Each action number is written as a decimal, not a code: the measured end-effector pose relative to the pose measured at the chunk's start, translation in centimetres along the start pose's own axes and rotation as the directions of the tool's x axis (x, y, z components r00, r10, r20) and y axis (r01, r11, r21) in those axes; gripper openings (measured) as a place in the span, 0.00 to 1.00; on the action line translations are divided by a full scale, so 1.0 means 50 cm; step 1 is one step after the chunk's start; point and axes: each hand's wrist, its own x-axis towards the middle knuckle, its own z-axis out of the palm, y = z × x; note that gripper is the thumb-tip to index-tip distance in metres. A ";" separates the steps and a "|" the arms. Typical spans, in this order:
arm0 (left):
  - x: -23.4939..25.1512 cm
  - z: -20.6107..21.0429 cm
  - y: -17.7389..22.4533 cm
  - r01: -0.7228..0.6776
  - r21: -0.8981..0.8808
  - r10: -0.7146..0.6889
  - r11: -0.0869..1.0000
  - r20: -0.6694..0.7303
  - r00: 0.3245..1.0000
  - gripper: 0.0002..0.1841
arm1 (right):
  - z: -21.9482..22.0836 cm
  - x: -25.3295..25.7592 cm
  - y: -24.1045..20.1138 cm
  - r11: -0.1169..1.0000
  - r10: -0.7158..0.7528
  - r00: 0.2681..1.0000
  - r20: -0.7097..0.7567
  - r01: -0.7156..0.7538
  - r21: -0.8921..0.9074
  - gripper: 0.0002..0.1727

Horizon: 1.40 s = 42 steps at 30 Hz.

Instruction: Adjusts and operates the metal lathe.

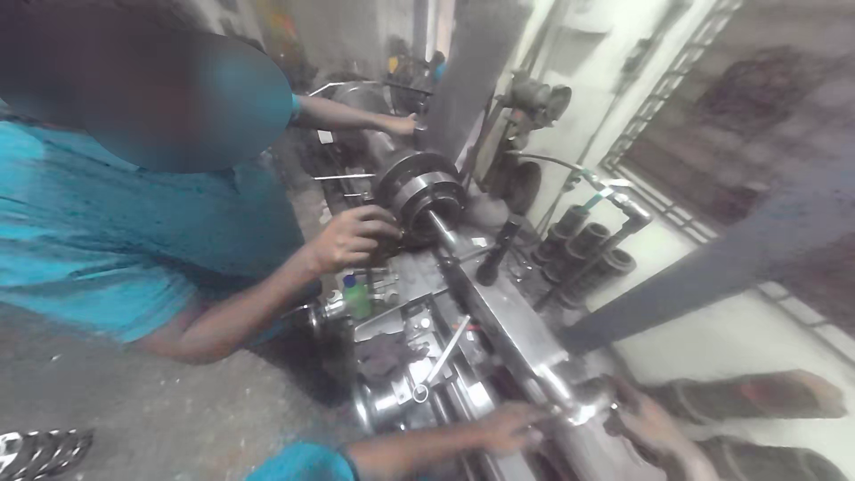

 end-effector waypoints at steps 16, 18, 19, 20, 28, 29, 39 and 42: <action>0.049 -0.001 0.106 0.146 -0.065 -0.147 0.987 -0.016 0.989 0.24 | 0.045 0.029 0.012 0.924 0.058 0.925 -0.375 -0.192 -0.332 0.20; 0.051 -0.001 0.125 0.172 -0.030 -0.173 0.985 -0.035 0.984 0.25 | 0.111 -0.010 -0.004 0.901 -0.116 0.771 -0.627 -0.184 -0.392 0.21; 0.052 0.000 0.133 0.191 -0.018 -0.191 0.982 -0.042 0.981 0.25 | 0.146 -0.017 -0.002 0.882 -0.238 0.666 -0.707 -0.157 -0.445 0.23; 0.055 -0.001 0.142 0.209 -0.011 -0.210 0.978 -0.044 0.977 0.25 | 0.176 -0.009 0.012 0.855 -0.345 0.560 -0.753 -0.142 -0.498 0.25; 0.104 -0.021 0.214 0.421 0.100 -0.421 0.902 -0.021 0.907 0.27 | 0.286 0.032 0.133 0.859 -0.423 0.528 -0.737 -0.026 -0.511 0.50; 0.113 -0.022 0.219 0.439 0.124 -0.440 0.890 -0.025 0.898 0.27 | 0.273 0.011 0.108 0.857 -0.433 0.553 -0.712 0.007 -0.516 0.49; 0.195 -0.050 0.270 0.502 0.293 -0.533 0.814 0.034 0.845 0.29 | 0.314 0.064 0.194 0.765 -0.536 0.591 -0.603 0.039 -0.643 0.56; 0.225 -0.061 0.282 0.515 0.311 -0.560 0.799 0.069 0.826 0.28 | 0.342 0.079 0.219 0.772 -0.520 0.602 -0.606 0.030 -0.634 0.65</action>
